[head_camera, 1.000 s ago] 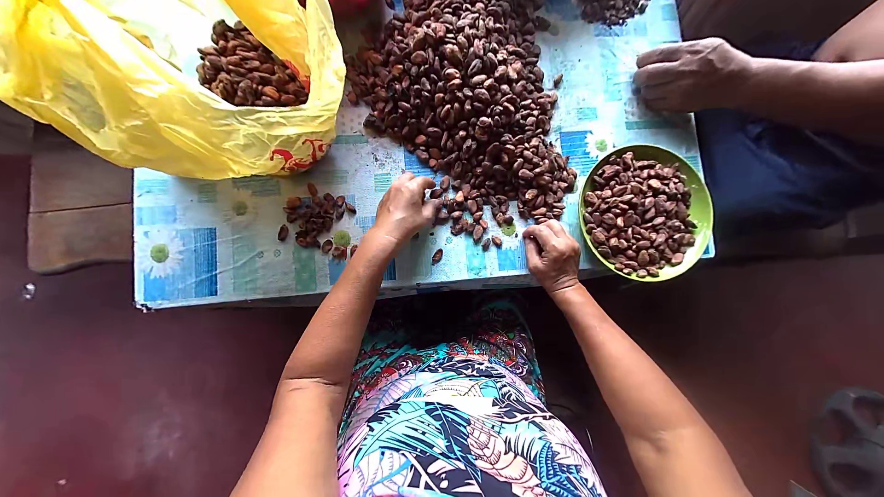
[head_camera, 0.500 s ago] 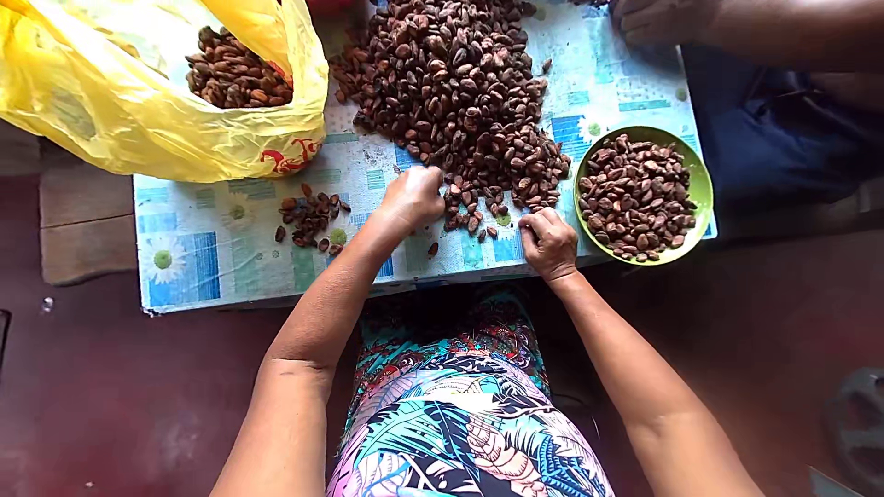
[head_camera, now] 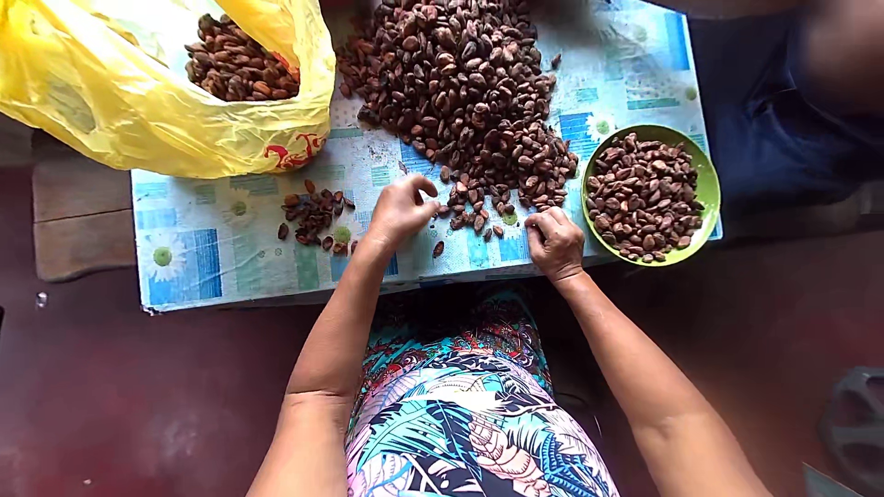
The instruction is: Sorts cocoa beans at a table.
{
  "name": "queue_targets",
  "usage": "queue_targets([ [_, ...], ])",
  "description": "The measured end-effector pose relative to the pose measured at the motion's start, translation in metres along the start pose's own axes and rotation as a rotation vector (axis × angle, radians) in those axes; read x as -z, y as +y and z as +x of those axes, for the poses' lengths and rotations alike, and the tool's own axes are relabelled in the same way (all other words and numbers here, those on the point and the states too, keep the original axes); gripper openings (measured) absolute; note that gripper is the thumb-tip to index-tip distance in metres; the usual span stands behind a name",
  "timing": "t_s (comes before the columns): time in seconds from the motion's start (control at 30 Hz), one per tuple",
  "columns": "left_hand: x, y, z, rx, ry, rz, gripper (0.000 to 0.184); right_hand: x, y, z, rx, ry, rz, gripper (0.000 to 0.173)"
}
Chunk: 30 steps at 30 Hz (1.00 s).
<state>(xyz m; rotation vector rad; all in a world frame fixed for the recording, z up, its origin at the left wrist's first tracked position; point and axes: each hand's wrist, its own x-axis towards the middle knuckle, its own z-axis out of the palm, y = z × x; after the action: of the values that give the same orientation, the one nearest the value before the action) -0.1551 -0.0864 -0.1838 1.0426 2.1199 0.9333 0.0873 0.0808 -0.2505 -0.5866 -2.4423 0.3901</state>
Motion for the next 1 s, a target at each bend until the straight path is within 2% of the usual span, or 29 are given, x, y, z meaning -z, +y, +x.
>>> queue_targets([
  [0.07, -0.011, 0.003, -0.001, -0.056, -0.053, 0.282, 0.031, 0.001, -0.001, 0.001, -0.007, -0.013, 0.002, 0.02],
  [0.13, -0.021, 0.008, -0.002, -0.07, -0.079, 0.414, 0.027, 0.001, -0.001, 0.001, -0.003, -0.011, -0.004, 0.02],
  [0.27, -0.02, 0.011, 0.002, -0.02, -0.062, 0.375, 0.027, 0.0, -0.001, 0.0, -0.003, 0.003, -0.007, 0.02],
  [0.33, -0.009, 0.004, 0.004, 0.011, -0.009, 0.109, 0.025, 0.0, -0.001, 0.001, -0.004, 0.01, -0.002, 0.021],
  [0.4, -0.003, 0.001, 0.001, 0.103, 0.037, -0.408, 0.015, -0.001, 0.0, 0.0, -0.003, 0.018, 0.001, 0.021],
  [0.47, 0.003, 0.0, -0.001, 0.201, -0.082, -0.998, 0.033, -0.001, 0.0, -0.001, -0.003, 0.02, 0.007, 0.021],
  [0.53, 0.005, 0.002, 0.001, 0.283, -0.129, -1.199, 0.04, -0.001, 0.001, -0.001, 0.001, 0.025, 0.011, 0.021],
  [0.63, -0.001, 0.01, 0.012, 0.282, -0.064, -0.959, 0.032, -0.002, 0.001, 0.001, 0.006, 0.037, 0.013, 0.02],
  [0.7, -0.01, 0.01, 0.016, 0.16, 0.052, -0.638, 0.013, -0.002, 0.0, 0.0, 0.003, 0.041, 0.008, 0.02],
  [0.73, -0.014, 0.007, 0.017, 0.073, 0.085, -0.422, 0.011, -0.002, -0.001, -0.001, 0.002, 0.04, 0.004, 0.02],
  [0.83, -0.021, 0.01, 0.017, -0.026, 0.059, 0.062, 0.029, -0.002, 0.0, 0.001, 0.002, 0.042, 0.001, 0.019],
  [0.9, -0.027, 0.015, 0.016, 0.028, 0.011, 0.175, 0.035, -0.002, 0.0, 0.001, 0.005, 0.036, 0.0, 0.019],
  [1.0, -0.032, 0.02, 0.019, 0.103, 0.0, 0.225, 0.032, -0.002, -0.001, 0.0, 0.006, 0.027, -0.007, 0.019],
])
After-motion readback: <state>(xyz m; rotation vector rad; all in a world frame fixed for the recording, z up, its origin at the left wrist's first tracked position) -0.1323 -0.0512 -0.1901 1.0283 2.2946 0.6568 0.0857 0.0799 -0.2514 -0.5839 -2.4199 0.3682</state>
